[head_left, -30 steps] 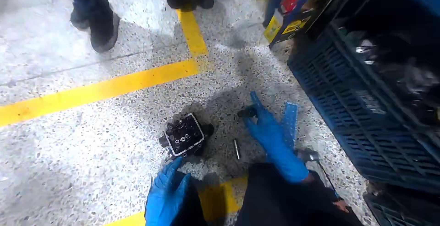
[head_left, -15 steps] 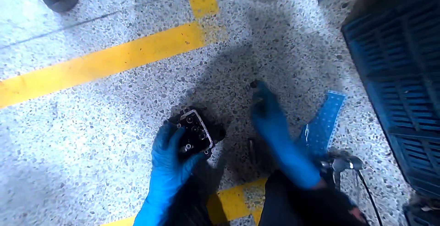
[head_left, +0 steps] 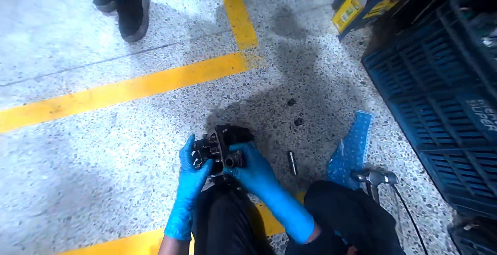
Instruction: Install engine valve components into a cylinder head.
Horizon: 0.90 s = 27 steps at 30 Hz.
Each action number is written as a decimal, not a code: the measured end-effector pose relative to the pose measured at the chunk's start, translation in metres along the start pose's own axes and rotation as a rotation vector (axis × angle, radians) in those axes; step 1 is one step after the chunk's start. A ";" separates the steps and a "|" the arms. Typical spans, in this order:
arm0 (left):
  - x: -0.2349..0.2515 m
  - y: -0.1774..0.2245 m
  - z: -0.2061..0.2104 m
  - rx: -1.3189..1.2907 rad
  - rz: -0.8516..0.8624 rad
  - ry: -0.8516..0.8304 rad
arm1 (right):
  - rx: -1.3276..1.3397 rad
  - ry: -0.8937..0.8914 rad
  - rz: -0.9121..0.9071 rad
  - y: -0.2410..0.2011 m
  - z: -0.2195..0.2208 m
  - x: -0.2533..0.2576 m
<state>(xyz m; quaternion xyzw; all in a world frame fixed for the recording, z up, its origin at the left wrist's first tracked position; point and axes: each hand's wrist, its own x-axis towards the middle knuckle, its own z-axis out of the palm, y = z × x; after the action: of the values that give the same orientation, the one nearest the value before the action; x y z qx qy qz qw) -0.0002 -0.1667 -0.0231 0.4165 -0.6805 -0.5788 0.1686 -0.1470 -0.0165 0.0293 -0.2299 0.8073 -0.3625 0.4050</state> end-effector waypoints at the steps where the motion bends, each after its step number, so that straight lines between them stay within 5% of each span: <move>1: -0.004 -0.005 -0.013 -0.049 -0.006 -0.004 | -0.054 0.030 -0.055 -0.010 0.016 -0.009; 6: -0.038 -0.024 -0.046 -0.197 -0.039 0.101 | -0.257 0.221 -0.473 -0.040 0.089 -0.027; 11: -0.062 0.018 -0.040 -0.178 -0.183 0.510 | -0.455 0.181 -0.570 -0.057 0.109 -0.025; 19: -0.049 0.042 -0.007 -0.065 -0.190 0.432 | -0.164 0.416 -0.608 -0.007 0.095 -0.019; 27: -0.048 0.057 0.028 0.239 -0.197 0.402 | 0.078 0.339 -0.527 0.016 0.064 -0.007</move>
<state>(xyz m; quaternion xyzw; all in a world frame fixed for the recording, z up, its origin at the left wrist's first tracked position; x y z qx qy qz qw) -0.0130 -0.1131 0.0347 0.6047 -0.6528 -0.4134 0.1931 -0.0919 -0.0272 -0.0057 -0.3518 0.7616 -0.5186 0.1652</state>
